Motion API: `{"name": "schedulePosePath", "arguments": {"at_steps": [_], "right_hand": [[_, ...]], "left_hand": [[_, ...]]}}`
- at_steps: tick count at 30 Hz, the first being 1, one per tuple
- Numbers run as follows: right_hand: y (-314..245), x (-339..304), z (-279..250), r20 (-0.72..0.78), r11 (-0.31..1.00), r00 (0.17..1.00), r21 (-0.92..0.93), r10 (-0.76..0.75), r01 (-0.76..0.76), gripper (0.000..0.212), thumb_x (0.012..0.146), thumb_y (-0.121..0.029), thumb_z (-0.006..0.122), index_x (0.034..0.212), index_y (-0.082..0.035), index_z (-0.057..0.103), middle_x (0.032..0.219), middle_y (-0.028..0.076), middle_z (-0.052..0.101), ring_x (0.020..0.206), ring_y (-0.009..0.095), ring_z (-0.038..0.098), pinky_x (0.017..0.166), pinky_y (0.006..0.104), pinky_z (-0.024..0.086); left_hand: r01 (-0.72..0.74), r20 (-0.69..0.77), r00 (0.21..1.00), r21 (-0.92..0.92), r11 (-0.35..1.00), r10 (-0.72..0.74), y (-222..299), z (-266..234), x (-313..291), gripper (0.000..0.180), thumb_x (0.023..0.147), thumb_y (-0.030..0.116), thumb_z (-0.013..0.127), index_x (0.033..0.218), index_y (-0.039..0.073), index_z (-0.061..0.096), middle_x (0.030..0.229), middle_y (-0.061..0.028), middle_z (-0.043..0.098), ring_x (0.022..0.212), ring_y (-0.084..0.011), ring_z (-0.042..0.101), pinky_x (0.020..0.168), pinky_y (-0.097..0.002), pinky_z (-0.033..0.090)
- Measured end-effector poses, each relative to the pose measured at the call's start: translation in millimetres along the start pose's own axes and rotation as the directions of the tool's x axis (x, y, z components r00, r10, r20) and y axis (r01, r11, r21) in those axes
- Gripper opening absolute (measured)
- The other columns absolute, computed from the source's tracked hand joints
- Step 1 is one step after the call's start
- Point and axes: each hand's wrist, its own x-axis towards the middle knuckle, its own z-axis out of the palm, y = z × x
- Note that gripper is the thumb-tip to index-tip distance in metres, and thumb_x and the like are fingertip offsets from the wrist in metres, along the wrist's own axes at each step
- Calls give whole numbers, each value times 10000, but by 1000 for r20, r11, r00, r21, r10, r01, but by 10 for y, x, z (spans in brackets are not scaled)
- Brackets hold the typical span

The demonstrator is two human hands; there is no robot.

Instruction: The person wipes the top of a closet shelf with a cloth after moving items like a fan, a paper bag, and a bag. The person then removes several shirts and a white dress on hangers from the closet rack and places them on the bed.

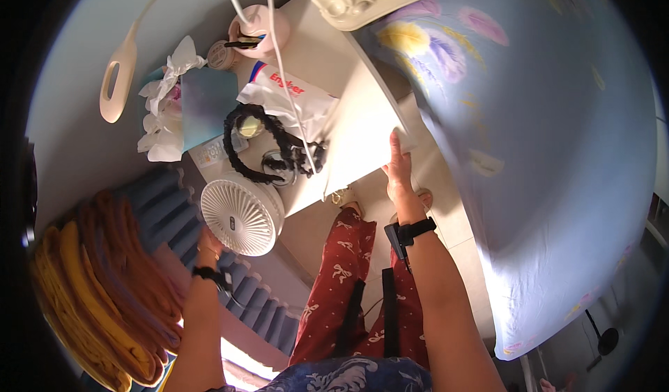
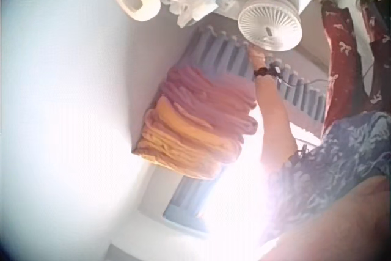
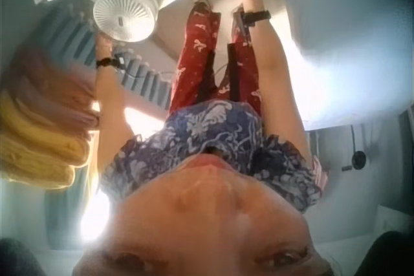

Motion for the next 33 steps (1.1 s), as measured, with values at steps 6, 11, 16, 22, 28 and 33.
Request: {"name": "schedulePosePath", "arguments": {"at_steps": [6, 11, 16, 22, 28, 33], "right_hand": [[106, -39, 477, -145, 954, 981, 252, -130, 163, 693, 816, -521, 500, 1244, 5, 356, 1169, 94, 466, 1033, 180, 476, 863, 302, 405], [160, -88, 756, -325, 915, 869, 23, -373, 402, 645, 867, -479, 432, 1186, 80, 383, 1115, 157, 492, 1015, 214, 482, 842, 301, 401], [176, 38, 598, -328, 851, 791, -93, -516, 516, 626, 880, -471, 404, 1132, 102, 408, 1062, 182, 493, 983, 259, 478, 878, 326, 357], [236, 60, 618, -360, 817, 738, -163, -571, 552, 581, 885, -434, 423, 1112, 102, 416, 1044, 191, 455, 955, 283, 465, 835, 347, 386], [78, -70, 716, -314, 864, 836, 80, -451, 496, 591, 885, -434, 430, 1129, 103, 411, 1056, 168, 491, 950, 214, 494, 815, 307, 407], [33, -48, 631, -320, 872, 826, 2, -464, 490, 609, 886, -440, 424, 1163, 101, 388, 1119, 153, 482, 1019, 205, 485, 868, 285, 394]], "left_hand": [[-68, -52, 995, 300, 952, 88, 1398, 748, 548, 502, 896, 421, 322, 1223, 49, 405, 1240, -106, 451, 1118, -283, 442, 955, -422, 342], [-145, 230, 965, 50, 988, 130, 1903, 532, 1051, 474, 868, 420, 401, 1204, 88, 428, 1220, -78, 468, 1102, -268, 454, 929, -417, 369], [-124, 213, 971, 73, 990, 106, 1731, 783, 1135, 419, 861, 366, 445, 1175, 88, 443, 1185, -75, 488, 1077, -257, 468, 922, -421, 376], [-116, 181, 979, 136, 984, 90, 1745, 933, 913, 359, 853, 300, 498, 1139, 88, 462, 1142, -72, 512, 1047, -245, 485, 914, -427, 385], [-159, 159, 979, 198, 967, 128, 1728, 1067, 694, 351, 861, 325, 468, 1119, 87, 480, 1120, -73, 530, 1024, -249, 505, 894, -432, 404], [-182, 165, 976, 258, 949, 142, 1518, 1416, 537, 382, 878, 378, 414, 1119, 91, 487, 1112, -68, 540, 1013, -253, 519, 887, -432, 413]]}}
